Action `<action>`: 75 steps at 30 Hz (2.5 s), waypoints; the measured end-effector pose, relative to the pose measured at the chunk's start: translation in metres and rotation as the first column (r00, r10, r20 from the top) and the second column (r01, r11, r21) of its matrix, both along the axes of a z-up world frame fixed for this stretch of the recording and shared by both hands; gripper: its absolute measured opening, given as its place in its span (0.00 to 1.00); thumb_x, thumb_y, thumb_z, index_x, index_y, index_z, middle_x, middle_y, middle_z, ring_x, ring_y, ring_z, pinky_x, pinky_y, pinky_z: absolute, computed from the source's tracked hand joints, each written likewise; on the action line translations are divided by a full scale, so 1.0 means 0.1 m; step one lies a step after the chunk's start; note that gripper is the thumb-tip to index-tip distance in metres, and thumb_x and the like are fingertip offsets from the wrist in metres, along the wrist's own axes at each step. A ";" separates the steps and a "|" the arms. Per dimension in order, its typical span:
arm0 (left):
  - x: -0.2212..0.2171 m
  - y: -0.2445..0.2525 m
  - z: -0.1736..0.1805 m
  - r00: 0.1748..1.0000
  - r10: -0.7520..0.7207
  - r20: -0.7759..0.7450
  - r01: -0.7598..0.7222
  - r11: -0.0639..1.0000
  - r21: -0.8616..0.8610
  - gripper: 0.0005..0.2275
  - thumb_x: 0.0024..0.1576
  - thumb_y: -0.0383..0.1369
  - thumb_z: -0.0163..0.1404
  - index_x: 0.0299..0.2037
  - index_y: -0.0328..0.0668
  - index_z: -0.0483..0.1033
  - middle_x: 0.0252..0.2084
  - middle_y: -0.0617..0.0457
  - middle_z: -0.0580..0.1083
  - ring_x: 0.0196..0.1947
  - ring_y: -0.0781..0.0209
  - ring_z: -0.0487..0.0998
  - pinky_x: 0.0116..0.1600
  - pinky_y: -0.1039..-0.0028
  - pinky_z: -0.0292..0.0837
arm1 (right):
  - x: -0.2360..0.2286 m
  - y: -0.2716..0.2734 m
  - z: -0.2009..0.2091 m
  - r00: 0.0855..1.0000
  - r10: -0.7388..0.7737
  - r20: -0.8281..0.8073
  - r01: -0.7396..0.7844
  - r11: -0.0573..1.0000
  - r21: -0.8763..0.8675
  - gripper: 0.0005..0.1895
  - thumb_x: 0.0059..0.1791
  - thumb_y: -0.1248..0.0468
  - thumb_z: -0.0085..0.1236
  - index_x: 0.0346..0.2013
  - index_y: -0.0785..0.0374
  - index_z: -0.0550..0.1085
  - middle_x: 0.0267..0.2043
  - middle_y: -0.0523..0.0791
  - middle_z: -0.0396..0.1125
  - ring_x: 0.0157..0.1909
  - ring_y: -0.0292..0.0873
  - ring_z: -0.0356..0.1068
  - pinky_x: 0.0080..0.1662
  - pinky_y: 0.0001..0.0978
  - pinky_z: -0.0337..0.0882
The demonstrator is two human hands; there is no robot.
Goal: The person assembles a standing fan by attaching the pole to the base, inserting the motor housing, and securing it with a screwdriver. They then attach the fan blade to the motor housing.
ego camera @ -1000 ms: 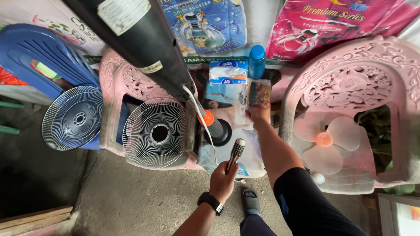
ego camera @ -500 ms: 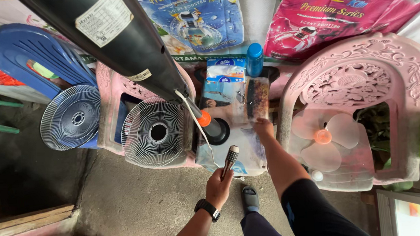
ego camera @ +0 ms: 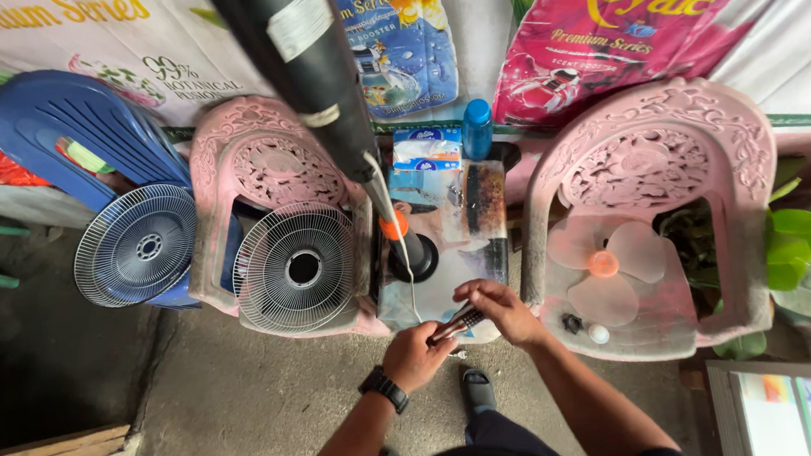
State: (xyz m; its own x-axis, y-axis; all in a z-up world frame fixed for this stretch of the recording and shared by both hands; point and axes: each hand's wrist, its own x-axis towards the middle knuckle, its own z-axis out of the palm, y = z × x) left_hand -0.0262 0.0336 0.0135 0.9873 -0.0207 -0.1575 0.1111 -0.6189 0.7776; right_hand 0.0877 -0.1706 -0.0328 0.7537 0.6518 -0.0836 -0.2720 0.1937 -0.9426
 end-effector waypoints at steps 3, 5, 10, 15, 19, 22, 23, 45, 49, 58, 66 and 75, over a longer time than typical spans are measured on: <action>0.00 0.11 0.16 0.993 -0.109 -0.036 0.112 0.991 0.077 0.13 0.57 0.43 0.58 0.42 0.43 0.80 0.30 0.51 0.80 0.26 0.58 0.80 0.33 0.67 0.75 | -0.12 -0.03 0.49 0.970 0.221 0.100 -0.187 0.945 -0.268 0.16 0.52 0.59 0.61 0.47 0.69 0.78 0.39 0.49 0.74 0.42 0.42 0.72 0.46 0.36 0.72; 0.00 0.17 0.32 0.981 -0.192 -0.039 0.195 0.967 0.163 0.13 0.58 0.44 0.58 0.41 0.44 0.80 0.31 0.51 0.79 0.27 0.58 0.80 0.33 0.67 0.75 | -0.23 -0.01 0.80 0.881 0.345 0.322 -0.186 0.881 -0.435 0.17 0.47 0.60 0.66 0.46 0.67 0.78 0.40 0.46 0.76 0.41 0.40 0.75 0.44 0.33 0.75; -0.11 0.36 0.90 0.932 -0.314 0.181 0.252 0.920 0.299 0.12 0.54 0.41 0.61 0.39 0.43 0.80 0.31 0.51 0.79 0.29 0.58 0.80 0.35 0.65 0.76 | -0.70 0.12 1.20 0.905 0.256 0.340 -0.114 0.916 -0.386 0.16 0.48 0.65 0.63 0.49 0.66 0.78 0.42 0.46 0.78 0.40 0.37 0.76 0.42 0.30 0.77; -0.29 0.65 1.64 0.635 -0.190 0.749 0.148 0.981 0.124 0.10 0.56 0.37 0.60 0.41 0.41 0.79 0.37 0.51 0.80 0.36 0.57 0.81 0.43 0.65 0.76 | -1.16 0.12 1.28 0.967 -0.095 0.235 0.123 0.986 -0.109 0.16 0.49 0.68 0.61 0.52 0.66 0.79 0.32 0.46 0.74 0.25 0.34 0.65 0.28 0.25 0.66; -0.34 0.88 1.97 0.574 -0.097 0.813 0.154 0.988 0.009 0.06 0.60 0.35 0.58 0.37 0.41 0.78 0.33 0.53 0.79 0.34 0.58 0.80 0.42 0.67 0.73 | -1.42 0.09 1.32 0.903 -0.394 0.170 0.411 0.908 -0.078 0.14 0.49 0.68 0.57 0.50 0.65 0.76 0.31 0.43 0.73 0.25 0.34 0.71 0.27 0.25 0.71; -0.27 1.00 2.06 0.627 -0.050 0.778 0.146 0.988 -0.054 0.06 0.60 0.34 0.58 0.35 0.42 0.78 0.32 0.54 0.78 0.34 0.60 0.80 0.41 0.70 0.73 | -1.53 0.07 1.40 0.830 -0.549 0.103 0.549 0.835 0.026 0.14 0.49 0.69 0.56 0.50 0.65 0.76 0.35 0.42 0.74 0.26 0.33 0.70 0.29 0.25 0.70; -0.24 1.02 2.08 0.647 -0.034 0.762 0.143 0.987 -0.078 0.06 0.61 0.34 0.58 0.35 0.42 0.78 0.32 0.54 0.78 0.33 0.60 0.80 0.41 0.70 0.73 | -1.54 0.07 1.44 0.793 -0.595 0.130 0.598 0.801 0.019 0.14 0.50 0.69 0.56 0.52 0.65 0.76 0.36 0.42 0.74 0.28 0.31 0.68 0.30 0.22 0.68; 1.33 1.00 2.08 0.656 0.305 0.690 0.038 0.900 -0.434 0.27 0.60 0.38 0.61 0.64 0.35 0.64 0.60 0.47 0.71 0.61 0.56 0.73 0.62 0.64 0.70 | -0.35 0.15 2.31 0.552 -0.409 0.726 0.726 0.665 -0.177 0.16 0.46 0.67 0.68 0.47 0.69 0.78 0.39 0.48 0.78 0.38 0.35 0.76 0.41 0.27 0.75; 1.75 1.03 2.10 0.742 0.214 0.636 0.239 0.801 -0.548 0.30 0.59 0.39 0.61 0.66 0.37 0.59 0.61 0.51 0.69 0.62 0.59 0.72 0.64 0.65 0.70 | -0.28 0.20 2.53 0.371 -0.283 0.885 0.732 0.675 -0.092 0.17 0.46 0.67 0.69 0.47 0.69 0.77 0.39 0.50 0.76 0.39 0.41 0.78 0.42 0.31 0.76; 2.08 0.87 1.97 0.761 0.161 0.629 0.358 0.704 -0.613 0.24 0.55 0.29 0.66 0.58 0.38 0.66 0.47 0.56 0.73 0.46 0.68 0.75 0.54 0.74 0.75 | -0.37 0.27 2.78 0.266 -0.200 0.943 0.767 0.637 -0.081 0.16 0.46 0.66 0.69 0.47 0.68 0.78 0.37 0.52 0.74 0.38 0.49 0.77 0.40 0.37 0.76; 2.01 0.78 2.04 0.759 0.166 0.630 0.316 0.751 -0.580 0.22 0.53 0.25 0.64 0.56 0.39 0.67 0.44 0.57 0.75 0.41 0.70 0.76 0.47 0.75 0.77 | -0.44 0.37 2.85 0.231 -0.214 0.949 0.786 0.615 -0.053 0.15 0.47 0.66 0.69 0.46 0.68 0.77 0.37 0.52 0.75 0.38 0.48 0.78 0.39 0.36 0.76; 2.05 0.81 1.95 0.765 0.160 0.623 0.306 0.761 -0.572 0.21 0.54 0.26 0.62 0.55 0.38 0.66 0.42 0.55 0.76 0.39 0.69 0.78 0.46 0.74 0.79 | -0.47 0.40 2.81 0.118 -0.111 0.987 0.834 0.550 -0.038 0.16 0.47 0.66 0.70 0.47 0.64 0.78 0.39 0.49 0.73 0.38 0.49 0.76 0.41 0.37 0.75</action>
State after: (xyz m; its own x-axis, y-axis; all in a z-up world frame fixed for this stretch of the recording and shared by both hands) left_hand 0.1783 0.1151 0.2081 0.8385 0.0435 0.5432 -0.5447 0.0353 0.8379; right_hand 0.0406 -0.1305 0.2481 0.6776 0.2058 0.7060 0.6375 -0.6430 -0.4244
